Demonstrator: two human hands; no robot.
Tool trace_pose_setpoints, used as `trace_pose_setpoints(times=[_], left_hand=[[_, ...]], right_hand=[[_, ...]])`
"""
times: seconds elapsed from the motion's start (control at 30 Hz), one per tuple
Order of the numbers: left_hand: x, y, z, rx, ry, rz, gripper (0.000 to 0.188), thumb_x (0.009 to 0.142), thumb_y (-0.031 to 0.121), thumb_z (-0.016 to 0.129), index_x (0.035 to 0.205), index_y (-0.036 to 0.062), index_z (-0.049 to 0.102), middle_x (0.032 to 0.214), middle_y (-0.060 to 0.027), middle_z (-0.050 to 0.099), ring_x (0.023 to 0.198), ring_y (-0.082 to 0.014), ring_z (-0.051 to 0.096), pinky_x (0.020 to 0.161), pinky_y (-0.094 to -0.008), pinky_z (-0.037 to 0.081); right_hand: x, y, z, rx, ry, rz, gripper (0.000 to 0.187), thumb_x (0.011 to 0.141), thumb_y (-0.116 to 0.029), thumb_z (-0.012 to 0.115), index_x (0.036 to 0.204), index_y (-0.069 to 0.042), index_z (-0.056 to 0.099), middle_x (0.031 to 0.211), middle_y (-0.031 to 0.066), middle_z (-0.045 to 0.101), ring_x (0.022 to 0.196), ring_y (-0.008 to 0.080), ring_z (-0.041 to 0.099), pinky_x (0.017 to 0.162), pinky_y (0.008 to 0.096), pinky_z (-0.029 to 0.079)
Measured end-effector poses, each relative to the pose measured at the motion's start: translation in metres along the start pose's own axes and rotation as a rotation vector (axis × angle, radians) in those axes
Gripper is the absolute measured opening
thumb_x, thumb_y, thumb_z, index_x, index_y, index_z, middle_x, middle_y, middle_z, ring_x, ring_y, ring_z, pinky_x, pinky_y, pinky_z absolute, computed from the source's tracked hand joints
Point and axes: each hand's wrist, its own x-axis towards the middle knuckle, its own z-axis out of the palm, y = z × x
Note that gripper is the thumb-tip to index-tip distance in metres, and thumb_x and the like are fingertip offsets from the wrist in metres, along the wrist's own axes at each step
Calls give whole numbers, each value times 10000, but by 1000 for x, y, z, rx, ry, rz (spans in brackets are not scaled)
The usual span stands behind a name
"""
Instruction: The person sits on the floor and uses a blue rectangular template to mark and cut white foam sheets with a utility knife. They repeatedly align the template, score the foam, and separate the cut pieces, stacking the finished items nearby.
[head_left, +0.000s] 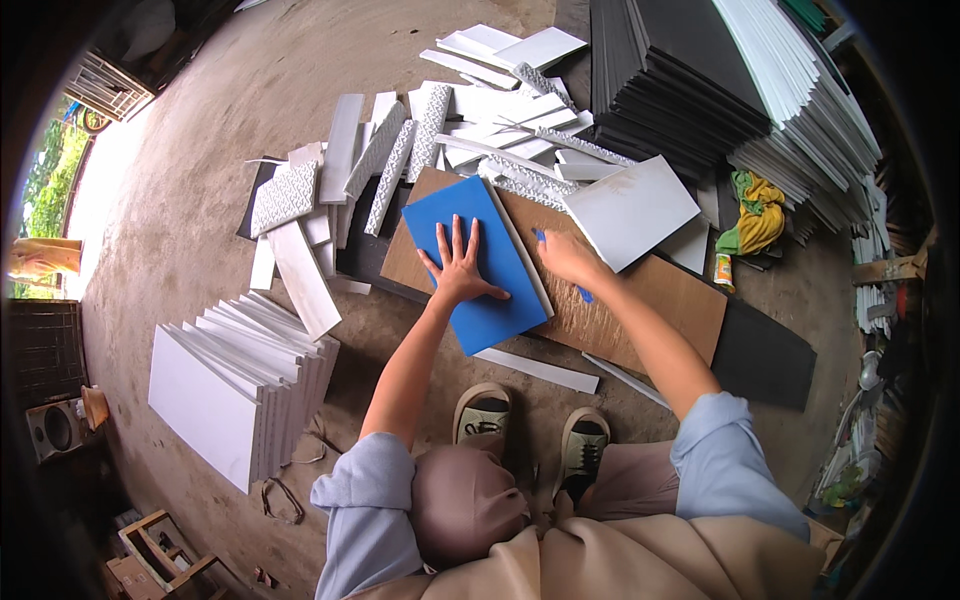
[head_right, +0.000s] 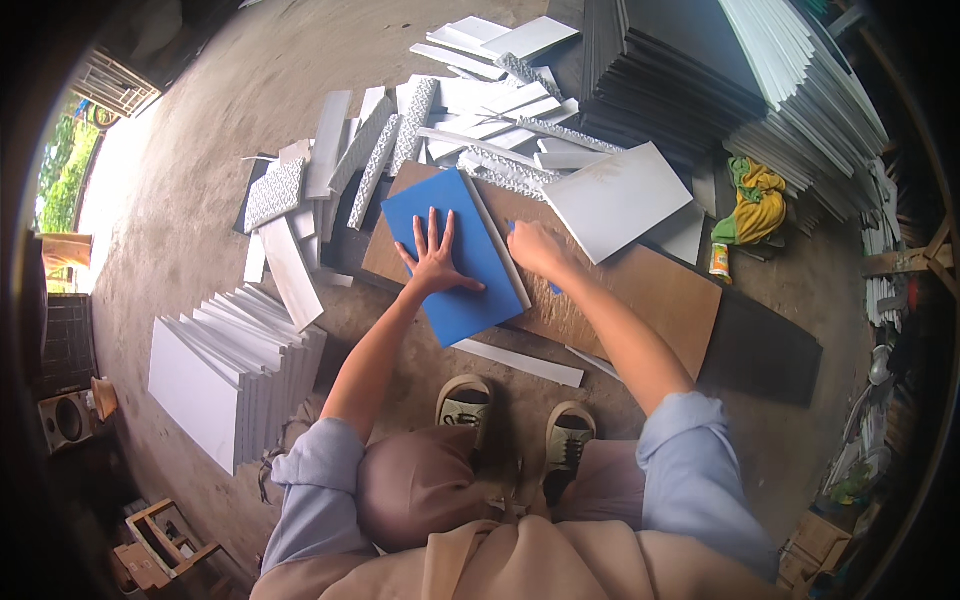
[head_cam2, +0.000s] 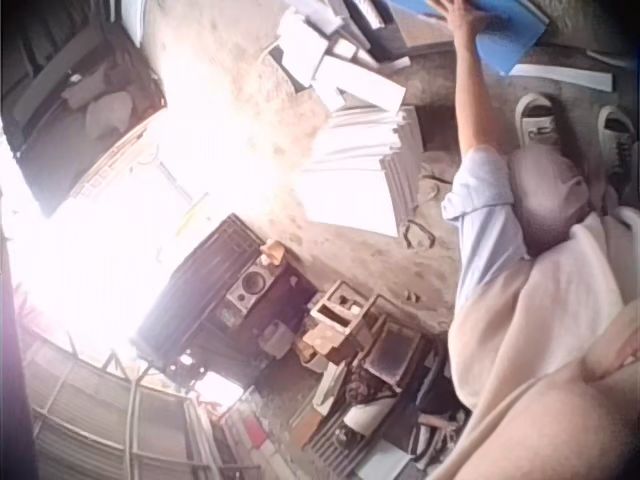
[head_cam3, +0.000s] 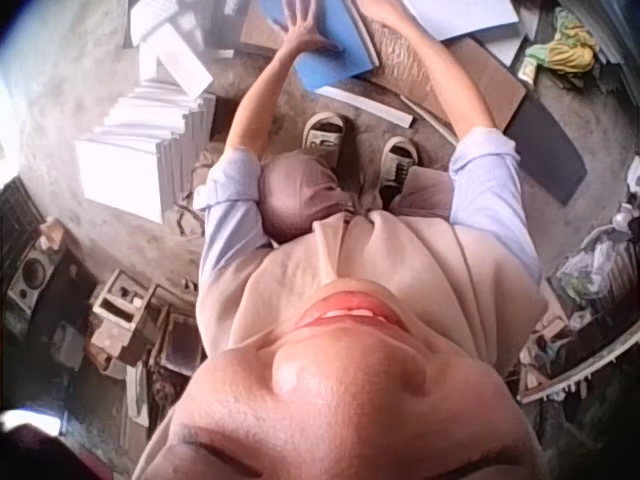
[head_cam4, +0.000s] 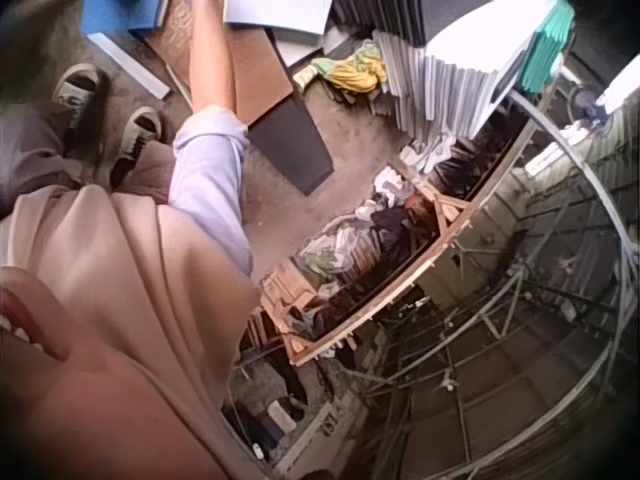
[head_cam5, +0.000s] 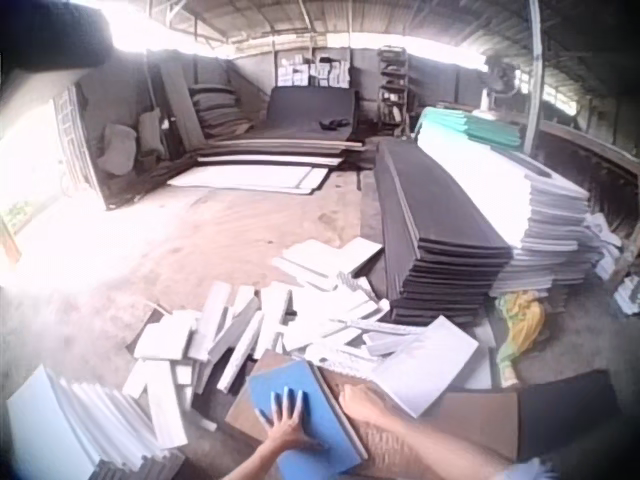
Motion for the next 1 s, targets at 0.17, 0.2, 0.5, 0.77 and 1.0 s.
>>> trace_pose_setpoints(times=[0.17,0.2,0.5,0.77,1.0], left_hand=[[0,1,-3,8,-35,-18,1400,266,616,734,1359,123,11,1412,-112,-62,1277,-331,-145,869,-673,-91],[1,2,-3,6,-23,-9,1401,267,614,734,1358,119,9,1412,-113,-61,1277,-333,-145,868,-674,-91],[-1,-5,-6,-17,-8,-22,1398,270,593,745,1358,119,8,1413,-106,-64,1277,-337,-142,873,-667,-93],[1,-3,-5,-8,-34,-41,1413,261,598,742,1358,147,-25,1413,-96,-78,1277,-324,-153,878,-670,-84],[2,-2,-6,29,-39,-46,1423,266,632,726,1355,140,-47,1413,-82,-89,1274,-316,-169,886,-659,-95]], right_hand=[[104,-44,-7,70,-15,26,318,833,-197,374,866,85,518,729,245,589,478,298,583,525,416,491],[114,-45,-1,51,-1,16,318,831,-196,376,860,85,521,732,244,590,470,294,582,523,414,493],[145,-69,0,23,-246,146,236,724,-63,408,763,62,604,662,191,610,560,250,618,576,372,495],[107,-53,21,-27,-467,307,238,731,-79,399,652,87,550,562,175,564,443,237,555,417,380,451],[-29,-5,59,138,-414,320,284,809,-103,363,747,123,523,599,224,562,445,272,566,419,390,458]])
